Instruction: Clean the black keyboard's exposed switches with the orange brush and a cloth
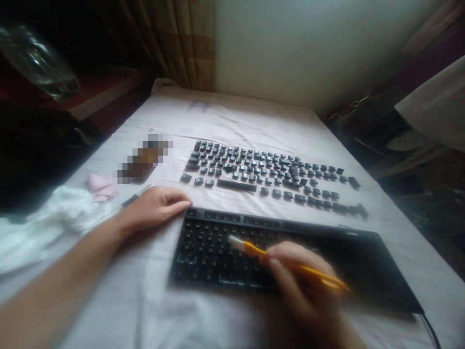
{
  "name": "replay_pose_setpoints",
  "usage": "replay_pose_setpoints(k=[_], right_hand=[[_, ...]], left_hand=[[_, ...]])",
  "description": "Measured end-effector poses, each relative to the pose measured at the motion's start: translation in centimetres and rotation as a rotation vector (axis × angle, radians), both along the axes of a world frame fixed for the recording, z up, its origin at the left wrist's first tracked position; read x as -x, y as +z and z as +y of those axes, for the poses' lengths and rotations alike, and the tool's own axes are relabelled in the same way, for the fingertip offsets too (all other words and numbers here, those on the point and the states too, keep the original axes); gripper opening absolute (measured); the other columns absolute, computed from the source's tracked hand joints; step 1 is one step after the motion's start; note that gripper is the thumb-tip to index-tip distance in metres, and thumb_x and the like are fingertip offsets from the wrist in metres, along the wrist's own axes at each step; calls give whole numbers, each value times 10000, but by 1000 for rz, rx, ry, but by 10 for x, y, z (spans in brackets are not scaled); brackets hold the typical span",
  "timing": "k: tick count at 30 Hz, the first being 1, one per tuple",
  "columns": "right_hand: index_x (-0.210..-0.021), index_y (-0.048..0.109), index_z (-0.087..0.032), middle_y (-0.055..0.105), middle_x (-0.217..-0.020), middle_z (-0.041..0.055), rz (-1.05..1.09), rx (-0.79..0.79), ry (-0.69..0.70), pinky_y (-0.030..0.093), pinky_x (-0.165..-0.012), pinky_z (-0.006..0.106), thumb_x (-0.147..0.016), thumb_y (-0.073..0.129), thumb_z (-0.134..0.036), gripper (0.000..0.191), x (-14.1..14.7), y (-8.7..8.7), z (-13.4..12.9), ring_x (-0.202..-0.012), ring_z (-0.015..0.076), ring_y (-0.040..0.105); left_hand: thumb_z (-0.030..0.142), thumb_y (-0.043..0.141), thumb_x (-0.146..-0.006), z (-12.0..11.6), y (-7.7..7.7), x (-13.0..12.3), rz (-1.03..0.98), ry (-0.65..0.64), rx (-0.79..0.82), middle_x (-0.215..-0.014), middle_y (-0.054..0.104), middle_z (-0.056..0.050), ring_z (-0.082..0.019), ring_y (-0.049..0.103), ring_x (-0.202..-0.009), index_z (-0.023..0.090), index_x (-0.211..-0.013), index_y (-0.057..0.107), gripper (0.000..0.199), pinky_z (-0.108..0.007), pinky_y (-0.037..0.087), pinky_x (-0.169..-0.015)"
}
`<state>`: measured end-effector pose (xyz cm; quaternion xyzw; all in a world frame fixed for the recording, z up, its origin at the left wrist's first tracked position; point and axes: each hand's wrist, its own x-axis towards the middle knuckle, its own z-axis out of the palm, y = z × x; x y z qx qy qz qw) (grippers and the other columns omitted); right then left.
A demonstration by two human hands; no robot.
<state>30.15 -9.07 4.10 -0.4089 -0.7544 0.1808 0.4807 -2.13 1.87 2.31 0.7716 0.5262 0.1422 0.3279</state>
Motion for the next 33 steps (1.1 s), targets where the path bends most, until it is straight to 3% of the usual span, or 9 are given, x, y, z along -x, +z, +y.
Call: replay_pose_setpoints(k=[9,16,21,33], right_hand=[[-899,654,-215,743,-696,10,-106,-35,54,569,-529,251,-864,600,-73,156,4,-3,3,-543,163,708],[-928,666,-223,767,-719,6,-58,-47,71,596,-535,240,-872,609,-52,188,4,0,5,-571,164,736],[-919,663,-216,745,-718,5,20,10,5,592,-540,239,-856,593,-35,204,1,1,1,-574,154,719],[-939,646,-227,757,-713,6,-75,-43,64,588,-535,248,-871,594,-55,192,5,-1,6,-571,172,732]], left_hand=[[618,564,-882,1,-2,1,-6,4,16,-894,799,-12,-214,715,-827,251,-939,782,430,-275,525,-761],[613,572,-883,2,-3,3,7,3,15,-913,799,-14,-221,717,-845,258,-964,786,421,-280,530,-781],[617,562,-888,2,-2,3,11,-5,20,-923,799,-25,-229,717,-859,256,-970,780,430,-293,532,-786],[599,584,-883,2,-2,3,7,-1,18,-925,806,-16,-219,722,-844,260,-975,788,406,-284,544,-785]])
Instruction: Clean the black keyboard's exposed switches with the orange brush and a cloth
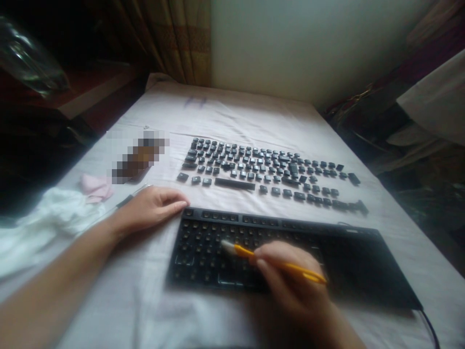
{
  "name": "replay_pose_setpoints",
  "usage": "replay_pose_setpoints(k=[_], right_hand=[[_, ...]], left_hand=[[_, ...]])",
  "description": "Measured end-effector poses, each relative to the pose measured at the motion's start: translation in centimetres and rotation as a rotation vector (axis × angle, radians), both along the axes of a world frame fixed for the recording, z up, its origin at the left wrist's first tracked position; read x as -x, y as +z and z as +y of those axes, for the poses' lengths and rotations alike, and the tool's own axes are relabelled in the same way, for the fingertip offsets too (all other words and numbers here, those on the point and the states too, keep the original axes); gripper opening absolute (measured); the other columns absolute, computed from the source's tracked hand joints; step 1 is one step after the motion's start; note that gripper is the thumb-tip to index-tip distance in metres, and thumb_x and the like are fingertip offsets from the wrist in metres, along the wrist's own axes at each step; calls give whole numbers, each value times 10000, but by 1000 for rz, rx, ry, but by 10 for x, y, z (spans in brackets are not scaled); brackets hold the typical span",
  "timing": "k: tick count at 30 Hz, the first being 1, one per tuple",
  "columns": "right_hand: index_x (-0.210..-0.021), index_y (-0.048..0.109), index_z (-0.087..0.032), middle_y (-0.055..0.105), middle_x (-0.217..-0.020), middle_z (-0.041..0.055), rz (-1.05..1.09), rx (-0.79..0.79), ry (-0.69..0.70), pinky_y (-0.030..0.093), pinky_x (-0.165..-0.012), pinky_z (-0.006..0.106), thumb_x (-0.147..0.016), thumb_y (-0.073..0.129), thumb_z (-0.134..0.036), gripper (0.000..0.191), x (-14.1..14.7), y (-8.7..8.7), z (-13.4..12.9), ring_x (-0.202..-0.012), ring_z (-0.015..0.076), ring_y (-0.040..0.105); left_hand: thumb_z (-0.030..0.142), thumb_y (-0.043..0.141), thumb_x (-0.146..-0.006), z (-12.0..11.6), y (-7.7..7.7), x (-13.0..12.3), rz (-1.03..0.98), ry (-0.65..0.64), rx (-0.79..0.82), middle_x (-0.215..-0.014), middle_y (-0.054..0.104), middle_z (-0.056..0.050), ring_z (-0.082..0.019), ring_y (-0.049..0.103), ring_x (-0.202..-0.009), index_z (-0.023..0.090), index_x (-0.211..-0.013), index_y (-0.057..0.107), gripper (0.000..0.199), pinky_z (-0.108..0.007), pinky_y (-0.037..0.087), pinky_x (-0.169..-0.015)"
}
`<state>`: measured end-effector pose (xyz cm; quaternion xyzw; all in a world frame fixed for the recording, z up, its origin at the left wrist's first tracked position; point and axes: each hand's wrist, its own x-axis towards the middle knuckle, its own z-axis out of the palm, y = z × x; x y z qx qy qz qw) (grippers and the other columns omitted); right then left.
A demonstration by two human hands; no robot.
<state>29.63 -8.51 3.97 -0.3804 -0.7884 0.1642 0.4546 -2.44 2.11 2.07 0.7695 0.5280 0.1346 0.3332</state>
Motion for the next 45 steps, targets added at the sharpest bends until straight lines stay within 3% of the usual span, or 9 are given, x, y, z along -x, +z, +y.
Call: replay_pose_setpoints(k=[3,6,10,25,33,37,45], right_hand=[[-955,666,-227,773,-751,13,54,21,-9,604,-549,248,-877,608,-54,198,-2,-2,-1,-604,177,747],[-970,677,-228,771,-779,15,145,70,-102,621,-576,255,-893,616,-69,187,-6,-7,-4,-626,173,747],[-950,666,-221,715,-749,6,234,141,-182,578,-517,225,-926,591,-113,134,-12,-12,-8,-565,143,687],[-935,649,-216,715,-755,-2,52,88,-94,555,-580,232,-882,574,-64,178,-13,-6,-3,-598,142,691],[-911,642,-212,690,-718,-1,126,184,-58,541,-537,228,-914,563,-87,148,-10,-7,-7,-569,138,663],[-959,642,-224,687,-754,-1,226,169,-120,537,-516,223,-927,560,-93,158,-11,-12,-9,-568,135,656],[-942,632,-216,686,-752,-7,54,102,-80,529,-569,219,-916,555,-72,165,-14,-8,-2,-605,128,667]], left_hand=[[613,580,-884,0,1,0,1,4,-4,-918,806,-22,-221,721,-843,253,-970,785,423,-286,543,-782],[628,574,-883,-1,1,0,8,2,-7,-928,806,-27,-226,721,-857,248,-970,784,443,-287,542,-786],[643,565,-881,0,1,0,12,-3,-5,-929,806,-23,-226,720,-852,246,-962,781,460,-282,536,-767],[624,572,-888,0,1,1,2,-2,6,-934,803,-14,-221,722,-855,263,-953,777,420,-295,530,-803],[631,568,-879,1,1,1,19,2,2,-922,802,-15,-224,721,-852,258,-955,781,436,-289,537,-797],[616,572,-881,1,2,-1,22,5,-5,-915,801,1,-212,723,-843,269,-946,784,412,-274,532,-787],[613,583,-872,-1,2,2,10,11,-1,-912,802,8,-208,727,-842,281,-947,784,395,-281,536,-800]])
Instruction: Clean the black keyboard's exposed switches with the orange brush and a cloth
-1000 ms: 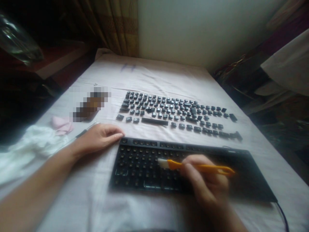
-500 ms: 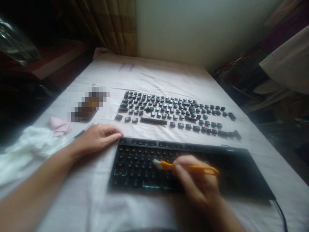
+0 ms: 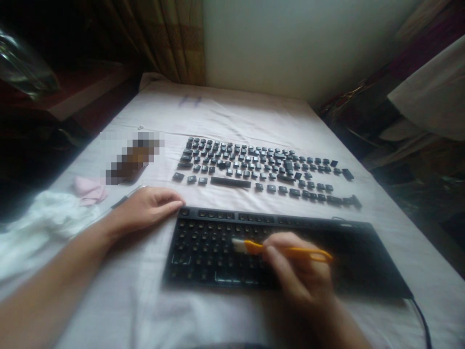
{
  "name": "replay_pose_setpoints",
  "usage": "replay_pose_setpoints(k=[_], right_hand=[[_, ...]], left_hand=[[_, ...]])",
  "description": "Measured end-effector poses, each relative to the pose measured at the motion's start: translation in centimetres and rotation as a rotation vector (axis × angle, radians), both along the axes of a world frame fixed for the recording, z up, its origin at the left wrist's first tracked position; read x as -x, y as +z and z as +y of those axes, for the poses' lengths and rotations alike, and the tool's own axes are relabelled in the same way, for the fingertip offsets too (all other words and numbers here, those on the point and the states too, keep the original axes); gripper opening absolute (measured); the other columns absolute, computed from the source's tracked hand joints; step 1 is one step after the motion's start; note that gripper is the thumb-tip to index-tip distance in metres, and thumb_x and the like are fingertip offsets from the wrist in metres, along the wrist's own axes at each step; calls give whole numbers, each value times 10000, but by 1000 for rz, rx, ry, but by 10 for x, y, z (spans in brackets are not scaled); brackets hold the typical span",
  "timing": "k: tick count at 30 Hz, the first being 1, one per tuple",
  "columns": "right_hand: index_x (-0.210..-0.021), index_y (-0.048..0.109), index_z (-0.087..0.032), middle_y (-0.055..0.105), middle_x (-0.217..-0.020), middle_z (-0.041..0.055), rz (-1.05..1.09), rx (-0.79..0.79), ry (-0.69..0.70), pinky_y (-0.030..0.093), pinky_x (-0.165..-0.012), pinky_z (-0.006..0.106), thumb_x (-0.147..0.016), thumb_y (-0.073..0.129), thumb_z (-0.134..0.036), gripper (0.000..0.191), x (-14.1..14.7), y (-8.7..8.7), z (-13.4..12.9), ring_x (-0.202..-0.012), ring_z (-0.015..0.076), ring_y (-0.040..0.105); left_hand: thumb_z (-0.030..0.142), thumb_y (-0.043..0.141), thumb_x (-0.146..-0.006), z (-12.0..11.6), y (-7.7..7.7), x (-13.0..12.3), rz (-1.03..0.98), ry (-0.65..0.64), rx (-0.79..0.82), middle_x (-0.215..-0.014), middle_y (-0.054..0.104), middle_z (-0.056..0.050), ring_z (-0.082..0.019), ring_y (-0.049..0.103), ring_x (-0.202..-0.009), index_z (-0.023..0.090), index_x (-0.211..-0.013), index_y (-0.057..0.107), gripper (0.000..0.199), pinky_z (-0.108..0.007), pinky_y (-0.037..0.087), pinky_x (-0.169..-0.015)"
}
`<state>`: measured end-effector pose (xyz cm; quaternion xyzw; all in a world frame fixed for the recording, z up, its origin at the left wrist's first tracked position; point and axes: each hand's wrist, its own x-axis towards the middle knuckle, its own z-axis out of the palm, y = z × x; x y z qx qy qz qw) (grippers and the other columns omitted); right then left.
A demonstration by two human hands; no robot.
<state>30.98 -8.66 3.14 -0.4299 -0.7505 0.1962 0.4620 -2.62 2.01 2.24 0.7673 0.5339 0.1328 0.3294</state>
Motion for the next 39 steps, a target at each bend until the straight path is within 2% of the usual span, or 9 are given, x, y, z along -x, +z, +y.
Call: replay_pose_setpoints(k=[4,9,13,16,21,25,29,32,39], right_hand=[[-922,633,-206,688,-742,-8,-41,-3,21,528,-587,220,-910,554,-76,153,3,2,0,-595,122,667],[-911,639,-215,688,-738,-17,50,72,54,525,-567,199,-918,559,-80,157,4,1,-4,-600,115,670],[-956,642,-225,682,-750,-16,171,60,-11,532,-550,202,-926,557,-79,171,1,-3,-6,-591,120,660],[-959,647,-222,687,-764,-5,148,43,-56,533,-538,216,-917,570,-82,166,0,-5,-5,-589,131,661],[-922,647,-216,695,-726,-6,15,19,30,539,-566,236,-903,567,-71,167,2,2,-1,-580,138,665],[-894,652,-213,687,-706,-14,65,100,66,532,-557,212,-906,571,-77,159,3,6,-3,-586,125,668],[-932,661,-230,676,-718,-28,253,132,-85,527,-545,201,-925,574,-100,156,-1,1,-7,-577,116,651],[-909,663,-234,644,-683,-41,274,131,-207,503,-519,197,-941,576,-130,139,-5,-2,-7,-538,108,614],[-892,633,-224,642,-677,-22,93,25,-169,485,-492,222,-942,563,-118,137,-12,-2,-4,-516,121,597]], left_hand=[[616,585,-869,1,-1,0,2,2,8,-926,803,0,-216,728,-852,276,-957,783,403,-294,540,-810],[615,585,-874,2,-2,-1,0,0,-3,-918,804,5,-212,729,-843,283,-950,783,394,-297,543,-810],[617,589,-875,2,-3,0,-7,-9,-15,-921,805,7,-213,731,-845,282,-951,783,394,-285,542,-794],[621,589,-875,2,-3,-1,-2,-9,-14,-916,804,11,-210,730,-839,285,-948,781,393,-279,538,-786],[625,580,-874,2,-2,-1,3,-7,-8,-916,803,9,-215,729,-850,283,-935,781,401,-281,536,-790],[617,582,-877,2,-3,0,0,-10,-12,-924,803,12,-211,730,-856,291,-942,779,387,-280,538,-797],[619,586,-873,2,-4,1,3,-10,-12,-927,803,11,-210,729,-860,290,-946,777,388,-278,540,-797],[630,582,-870,2,-3,1,12,-7,-8,-930,804,0,-218,728,-863,278,-953,778,412,-283,546,-795],[652,577,-864,2,-2,0,15,-4,1,-937,806,-18,-235,726,-867,260,-955,779,450,-302,557,-818]])
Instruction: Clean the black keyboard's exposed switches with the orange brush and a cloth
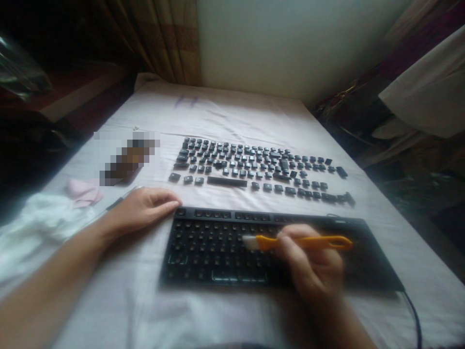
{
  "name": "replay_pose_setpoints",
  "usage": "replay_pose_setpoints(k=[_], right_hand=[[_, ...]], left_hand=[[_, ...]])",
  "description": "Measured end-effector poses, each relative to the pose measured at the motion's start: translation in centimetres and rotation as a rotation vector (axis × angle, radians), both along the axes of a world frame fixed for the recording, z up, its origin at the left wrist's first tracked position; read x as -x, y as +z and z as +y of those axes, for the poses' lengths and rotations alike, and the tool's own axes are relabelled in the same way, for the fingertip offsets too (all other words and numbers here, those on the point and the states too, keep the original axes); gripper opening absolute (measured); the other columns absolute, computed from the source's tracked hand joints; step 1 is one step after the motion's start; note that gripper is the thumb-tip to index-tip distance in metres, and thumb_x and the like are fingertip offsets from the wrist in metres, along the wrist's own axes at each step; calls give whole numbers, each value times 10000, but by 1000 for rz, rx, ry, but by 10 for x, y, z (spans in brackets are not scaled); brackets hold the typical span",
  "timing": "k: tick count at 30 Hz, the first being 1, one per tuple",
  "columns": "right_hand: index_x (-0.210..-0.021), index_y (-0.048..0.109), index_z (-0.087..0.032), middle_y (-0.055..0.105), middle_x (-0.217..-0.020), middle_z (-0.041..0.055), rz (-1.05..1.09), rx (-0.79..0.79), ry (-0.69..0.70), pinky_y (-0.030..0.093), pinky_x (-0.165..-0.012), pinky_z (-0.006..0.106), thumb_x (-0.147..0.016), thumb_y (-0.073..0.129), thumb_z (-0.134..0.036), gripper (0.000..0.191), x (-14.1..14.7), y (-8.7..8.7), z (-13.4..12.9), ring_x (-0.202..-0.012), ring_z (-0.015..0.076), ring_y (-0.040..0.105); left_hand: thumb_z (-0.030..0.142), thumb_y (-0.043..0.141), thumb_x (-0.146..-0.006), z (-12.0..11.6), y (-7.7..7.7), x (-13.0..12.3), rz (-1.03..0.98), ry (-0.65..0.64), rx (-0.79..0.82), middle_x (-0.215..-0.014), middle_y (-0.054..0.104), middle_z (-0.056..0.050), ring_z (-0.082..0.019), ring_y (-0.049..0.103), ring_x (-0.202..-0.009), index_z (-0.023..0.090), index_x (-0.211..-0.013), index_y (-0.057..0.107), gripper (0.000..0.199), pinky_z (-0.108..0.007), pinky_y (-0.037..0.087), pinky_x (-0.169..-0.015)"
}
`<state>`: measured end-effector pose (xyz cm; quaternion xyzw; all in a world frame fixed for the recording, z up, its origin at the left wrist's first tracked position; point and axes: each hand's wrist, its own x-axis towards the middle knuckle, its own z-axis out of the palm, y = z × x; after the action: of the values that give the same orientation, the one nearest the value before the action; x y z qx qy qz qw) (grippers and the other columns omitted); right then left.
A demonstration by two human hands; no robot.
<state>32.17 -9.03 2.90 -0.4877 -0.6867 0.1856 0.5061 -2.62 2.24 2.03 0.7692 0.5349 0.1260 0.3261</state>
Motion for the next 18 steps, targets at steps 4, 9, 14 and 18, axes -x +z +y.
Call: replay_pose_setpoints(k=[4,9,14,18], right_hand=[[-907,626,-226,659,-709,-6,-39,-21,24,506,-515,234,-937,554,-118,134,1,-1,1,-546,134,615],[-906,619,-226,670,-726,-6,-107,-38,110,512,-546,230,-929,540,-105,146,3,0,3,-555,129,624],[-883,617,-220,647,-681,-11,-92,-10,163,500,-518,236,-938,533,-124,139,6,1,4,-532,132,612],[-882,622,-215,648,-668,-6,-67,2,177,504,-495,237,-942,534,-141,131,8,1,3,-517,135,605]], left_hand=[[664,575,-857,0,1,0,-4,3,-1,-926,807,-21,-240,726,-864,257,-955,784,467,-303,558,-823],[653,574,-862,0,1,0,-1,0,2,-936,806,-15,-234,727,-869,267,-959,787,451,-290,553,-813],[662,576,-858,0,-1,1,-1,1,-2,-932,806,-15,-234,728,-870,269,-977,788,461,-299,556,-837],[667,577,-855,1,-3,2,-3,2,2,-944,808,-23,-239,728,-874,266,-978,786,469,-298,563,-823]])
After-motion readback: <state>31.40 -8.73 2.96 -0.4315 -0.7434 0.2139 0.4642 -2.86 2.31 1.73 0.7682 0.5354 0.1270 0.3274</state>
